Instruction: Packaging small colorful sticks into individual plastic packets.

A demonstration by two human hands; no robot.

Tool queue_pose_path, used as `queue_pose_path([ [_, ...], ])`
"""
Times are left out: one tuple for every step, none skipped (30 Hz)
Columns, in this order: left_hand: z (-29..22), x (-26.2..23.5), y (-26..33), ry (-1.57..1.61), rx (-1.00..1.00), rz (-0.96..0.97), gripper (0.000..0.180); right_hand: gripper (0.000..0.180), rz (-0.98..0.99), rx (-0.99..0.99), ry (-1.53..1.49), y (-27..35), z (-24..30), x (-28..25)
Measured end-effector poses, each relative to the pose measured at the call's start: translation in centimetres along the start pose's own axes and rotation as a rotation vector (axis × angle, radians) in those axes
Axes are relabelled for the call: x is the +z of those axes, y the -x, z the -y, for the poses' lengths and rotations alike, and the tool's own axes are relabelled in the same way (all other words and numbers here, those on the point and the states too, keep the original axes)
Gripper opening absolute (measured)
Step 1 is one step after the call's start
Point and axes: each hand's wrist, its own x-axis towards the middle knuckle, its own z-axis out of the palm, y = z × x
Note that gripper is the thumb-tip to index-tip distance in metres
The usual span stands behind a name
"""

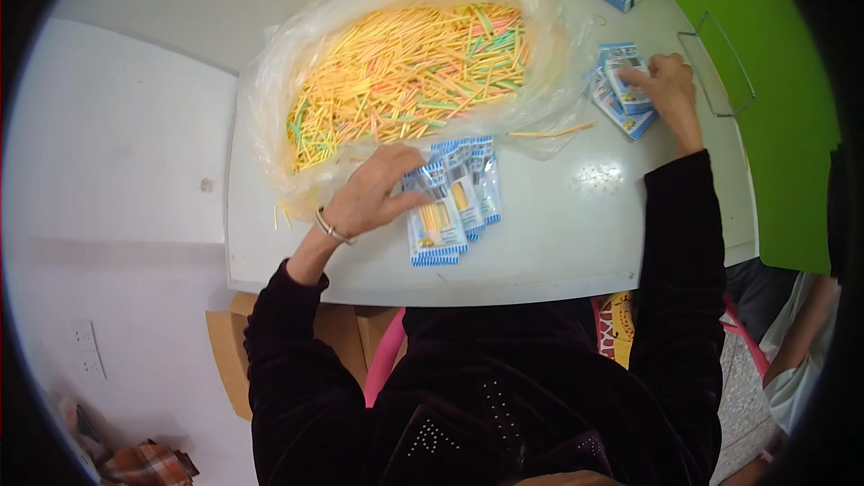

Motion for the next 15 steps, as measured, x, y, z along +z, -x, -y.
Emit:
queue_pose_path([
  [-0.1,0.0,0.1,0.000,0.018,-0.003,0.040,0.046,-0.014,0.010,0.006,0.3,0.0,0.5],
  [-0.6,-0.1,0.0,0.001,-0.008,-0.016,0.043,0.044,-0.130,-0.053,-0.014,0.7,-0.2,1.3],
  [-1.1,-0.2,-0.2,0.000,-0.039,-0.027,0.045,0.043,-0.242,-0.121,-0.035,0.9,-0.2,1.8],
  [-1.4,-0.3,-0.6,0.002,-0.028,-0.029,0.045,0.040,-0.216,-0.109,-0.065,1.0,-0.3,1.9],
  [-1.8,-0.5,-0.9,-0.026,-0.036,-0.061,0.047,0.040,-0.224,-0.105,-0.059,0.9,-0.6,2.0],
  [-2.2,-0.6,-1.2,-0.054,-0.045,-0.094,0.049,0.037,-0.266,-0.113,-0.087,0.7,-1.0,2.4],
  [-2.5,-0.7,-1.6,-0.053,-0.038,-0.097,0.049,0.033,-0.307,-0.122,-0.115,0.5,-1.3,2.7],
  [-2.8,-0.8,-1.9,-0.045,-0.040,-0.109,0.049,0.033,-0.311,-0.122,-0.113,0.3,-1.5,3.0],
  [-3.1,-0.9,-2.3,-0.038,-0.043,-0.121,0.048,0.028,-0.355,-0.149,-0.108,0.1,-1.7,3.3],
  [-3.3,-0.9,-2.7,-0.038,-0.041,-0.124,0.048,0.022,-0.400,-0.175,-0.104,-0.1,-1.9,3.6],
  [-3.4,-0.9,-3.1,-0.024,0.001,-0.152,0.046,0.022,-0.403,-0.176,-0.103,-0.3,-1.9,3.9],
  [-3.5,-0.9,-3.4,-0.009,0.042,-0.181,0.045,0.018,-0.451,-0.207,-0.072,-0.5,-2.0,4.1],
  [-3.5,-0.7,-3.7,-0.009,0.045,-0.184,0.045,0.014,-0.499,-0.237,-0.041,-0.6,-2.2,4.3],
  [-3.5,-0.6,-3.9,-0.015,0.066,-0.199,0.044,0.014,-0.503,-0.238,-0.042,-0.7,-2.3,4.5],
  [-3.5,-0.6,-4.1,-0.021,0.087,-0.214,0.043,0.011,-0.544,-0.253,-0.036,-0.8,-2.5,4.6],
])
